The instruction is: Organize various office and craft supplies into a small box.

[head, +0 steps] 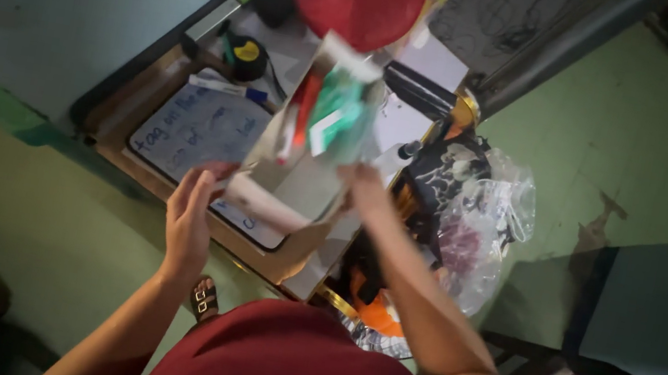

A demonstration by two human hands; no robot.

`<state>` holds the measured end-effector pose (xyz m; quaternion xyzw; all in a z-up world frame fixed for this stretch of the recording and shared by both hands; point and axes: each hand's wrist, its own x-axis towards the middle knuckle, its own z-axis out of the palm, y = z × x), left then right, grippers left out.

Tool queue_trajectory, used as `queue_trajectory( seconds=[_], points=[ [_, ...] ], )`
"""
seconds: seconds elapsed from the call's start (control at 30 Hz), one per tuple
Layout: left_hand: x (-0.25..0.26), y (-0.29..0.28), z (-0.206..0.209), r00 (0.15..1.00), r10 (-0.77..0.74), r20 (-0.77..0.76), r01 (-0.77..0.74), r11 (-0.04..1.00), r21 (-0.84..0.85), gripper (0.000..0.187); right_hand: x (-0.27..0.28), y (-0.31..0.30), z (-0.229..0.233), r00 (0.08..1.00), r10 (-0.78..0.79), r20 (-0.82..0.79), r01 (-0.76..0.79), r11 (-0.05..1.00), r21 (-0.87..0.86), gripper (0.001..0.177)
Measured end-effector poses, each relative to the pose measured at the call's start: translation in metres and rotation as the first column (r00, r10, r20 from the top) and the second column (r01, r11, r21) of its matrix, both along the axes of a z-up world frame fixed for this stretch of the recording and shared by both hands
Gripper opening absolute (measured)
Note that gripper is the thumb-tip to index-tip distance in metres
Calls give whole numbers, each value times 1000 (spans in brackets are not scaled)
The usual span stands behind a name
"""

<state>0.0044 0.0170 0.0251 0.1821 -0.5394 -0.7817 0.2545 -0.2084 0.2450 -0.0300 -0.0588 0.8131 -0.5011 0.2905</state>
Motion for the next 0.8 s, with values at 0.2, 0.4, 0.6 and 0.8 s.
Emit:
queue_trajectory(
  seconds=[0.2, 0.4, 0.6, 0.8],
  points=[
    [9, -26, -45, 972, 68, 223, -8, 966, -258, 28, 74, -31, -25, 870, 411, -273, -363, 908, 210, 50],
    [9, -46, -49, 958, 195, 211, -81, 889, -452, 33, 31, -86, 144, 916, 400, 36, -401, 908, 122, 42],
    [-3, -78, -42, 956, 229, 181, -85, 811, -578, 18, -94, -223, 58, 485, 523, -701, -391, 847, 361, 56],
    [-14, -99, -18, 955, 184, 231, 72, 612, -788, 32, -123, -300, -23, 594, 653, -471, -267, 712, 650, 107]
  ],
)
